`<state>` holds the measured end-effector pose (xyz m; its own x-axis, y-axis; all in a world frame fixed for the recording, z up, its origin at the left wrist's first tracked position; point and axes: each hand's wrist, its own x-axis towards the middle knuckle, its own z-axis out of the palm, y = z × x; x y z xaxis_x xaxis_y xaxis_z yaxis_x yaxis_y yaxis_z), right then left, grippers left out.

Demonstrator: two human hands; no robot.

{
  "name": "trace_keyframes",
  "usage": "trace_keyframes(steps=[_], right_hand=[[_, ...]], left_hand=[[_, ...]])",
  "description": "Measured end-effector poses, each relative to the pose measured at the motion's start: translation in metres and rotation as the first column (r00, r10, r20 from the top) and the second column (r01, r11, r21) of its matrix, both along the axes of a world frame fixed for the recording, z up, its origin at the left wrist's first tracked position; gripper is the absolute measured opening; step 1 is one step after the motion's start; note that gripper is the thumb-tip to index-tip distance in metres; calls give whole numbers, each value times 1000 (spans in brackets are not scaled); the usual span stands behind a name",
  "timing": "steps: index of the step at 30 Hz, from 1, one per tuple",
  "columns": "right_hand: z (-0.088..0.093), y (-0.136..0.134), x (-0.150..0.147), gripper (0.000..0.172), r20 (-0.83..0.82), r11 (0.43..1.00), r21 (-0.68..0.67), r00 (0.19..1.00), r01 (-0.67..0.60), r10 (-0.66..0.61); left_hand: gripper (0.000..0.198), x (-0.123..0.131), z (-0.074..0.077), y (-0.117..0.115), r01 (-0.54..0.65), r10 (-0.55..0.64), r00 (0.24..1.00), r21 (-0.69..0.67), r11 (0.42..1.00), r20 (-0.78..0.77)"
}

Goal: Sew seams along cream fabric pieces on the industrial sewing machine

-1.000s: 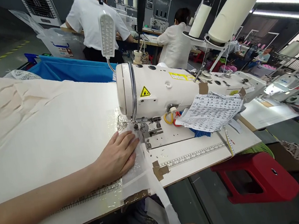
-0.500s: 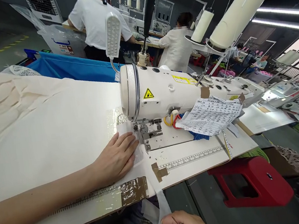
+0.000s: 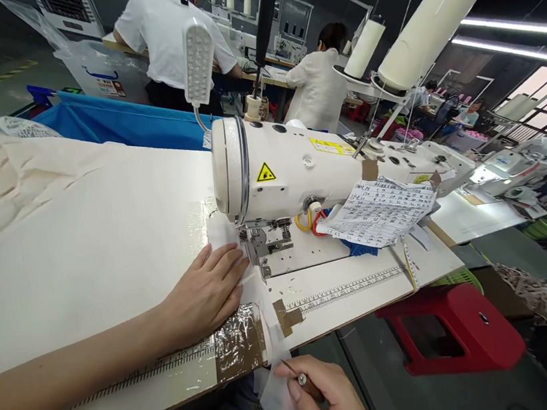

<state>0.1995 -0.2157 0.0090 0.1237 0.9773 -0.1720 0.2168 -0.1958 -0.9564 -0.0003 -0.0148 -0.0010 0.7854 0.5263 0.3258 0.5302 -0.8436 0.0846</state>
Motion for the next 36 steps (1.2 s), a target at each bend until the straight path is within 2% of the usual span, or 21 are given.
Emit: trace_keyframes(steps=[7,11,14,16,18,21,23,24,27,31,33,36], right_hand=[[-3,22,2,33,29,992,-6,992,-125,125],[0,30,-1,39,37,993,-8,992,-119,119],[1,32,-5,37,41,995,6,994,-104,104],[0,31,-12,35,-47,998,-5,997,-58,57],[-4,29,-24,37,-225,998,-53,974,26,-38],[-10,24,-46,48,-502,974,-185,839,132,-210],[-14,21,-60,56,-585,954,-256,760,159,-283],[-16,19,-65,60,-592,948,-269,746,172,-304],[-19,14,-69,61,-490,943,-218,808,250,-328],[-26,10,-58,53,-201,957,-53,936,286,-291],[-31,9,-53,50,-125,965,6,958,262,-259],[-43,6,-49,48,-102,966,32,962,256,-252]], left_hand=[[41,2,3,-1,-11,11,1000,20,1000,-6],[41,3,3,2,-20,20,1000,49,999,0],[39,5,5,6,-22,24,1000,84,996,-20],[36,6,9,9,-26,34,997,113,993,-70],[36,8,12,11,-39,56,991,138,990,-123],[39,9,16,13,-50,72,986,141,989,-152],[38,7,17,12,-52,68,986,104,993,-149],[37,6,17,11,-51,62,987,78,996,-146],[38,2,16,7,-42,44,990,20,999,-131],[45,-1,13,6,-43,45,990,24,999,-133],[46,1,12,9,-62,65,988,29,998,-139],[46,3,10,15,-87,90,986,25,996,-142]])
